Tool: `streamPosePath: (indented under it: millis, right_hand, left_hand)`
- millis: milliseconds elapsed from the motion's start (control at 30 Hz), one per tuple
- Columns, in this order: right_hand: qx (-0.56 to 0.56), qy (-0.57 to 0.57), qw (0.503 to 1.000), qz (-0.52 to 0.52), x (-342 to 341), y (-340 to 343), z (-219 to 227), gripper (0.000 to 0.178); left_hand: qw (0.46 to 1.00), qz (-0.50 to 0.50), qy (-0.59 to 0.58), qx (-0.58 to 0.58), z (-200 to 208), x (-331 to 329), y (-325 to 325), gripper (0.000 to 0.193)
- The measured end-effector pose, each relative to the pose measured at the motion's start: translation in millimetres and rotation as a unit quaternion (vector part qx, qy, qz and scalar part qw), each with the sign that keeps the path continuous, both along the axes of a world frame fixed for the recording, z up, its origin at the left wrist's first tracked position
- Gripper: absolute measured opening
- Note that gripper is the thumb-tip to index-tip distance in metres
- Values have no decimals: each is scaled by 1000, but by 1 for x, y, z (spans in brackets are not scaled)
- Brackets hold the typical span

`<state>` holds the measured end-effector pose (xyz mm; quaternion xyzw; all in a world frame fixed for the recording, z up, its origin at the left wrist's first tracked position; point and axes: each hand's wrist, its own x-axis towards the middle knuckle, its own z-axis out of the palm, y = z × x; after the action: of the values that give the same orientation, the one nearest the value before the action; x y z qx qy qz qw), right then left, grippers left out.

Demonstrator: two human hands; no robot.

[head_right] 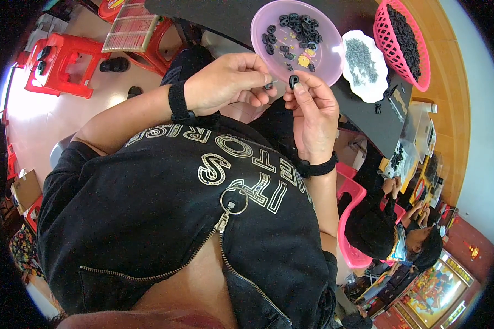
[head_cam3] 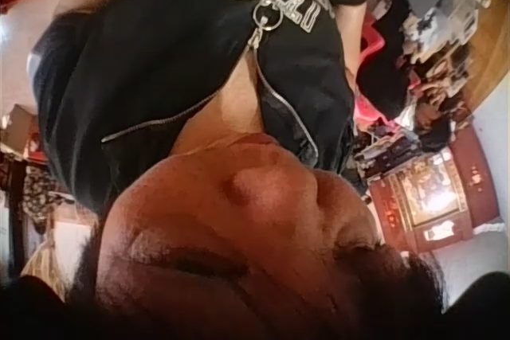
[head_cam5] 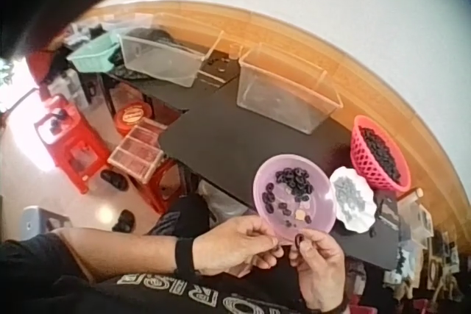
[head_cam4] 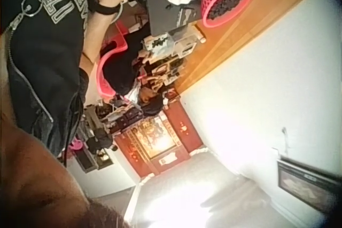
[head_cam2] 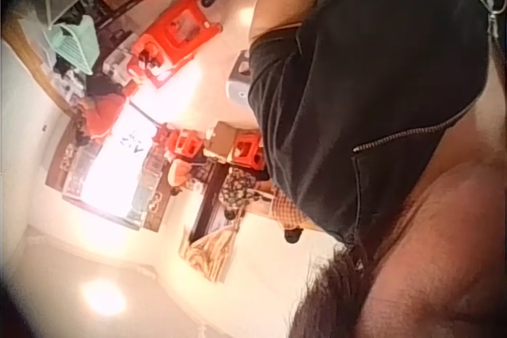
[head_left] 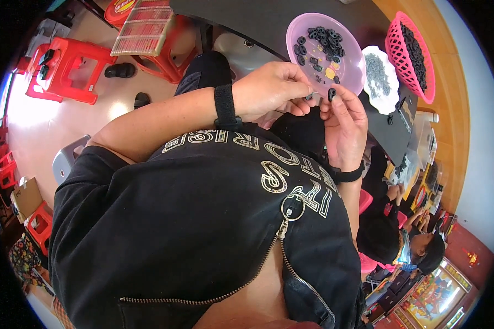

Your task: The person sorts small black and purple plastic or rubber parts by hand, taking them from a pink bowl and organizing them into piles on a table.

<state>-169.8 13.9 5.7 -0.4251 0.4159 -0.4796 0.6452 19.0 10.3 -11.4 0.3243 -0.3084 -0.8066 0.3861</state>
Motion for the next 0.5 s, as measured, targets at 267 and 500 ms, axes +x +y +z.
streamPosePath:
  millis: [267, 500]
  right_hand:
    - [29, -22, 999, 2, -1, -1, -2, 19]
    - [7, 31, 999, -9, 1, 0, -5, 19]
  left_hand:
    - [995, -14, -52, -81, -9, -1, -1, 6]
    - [995, 9, -59, -82, -10, -1, 0, 9]
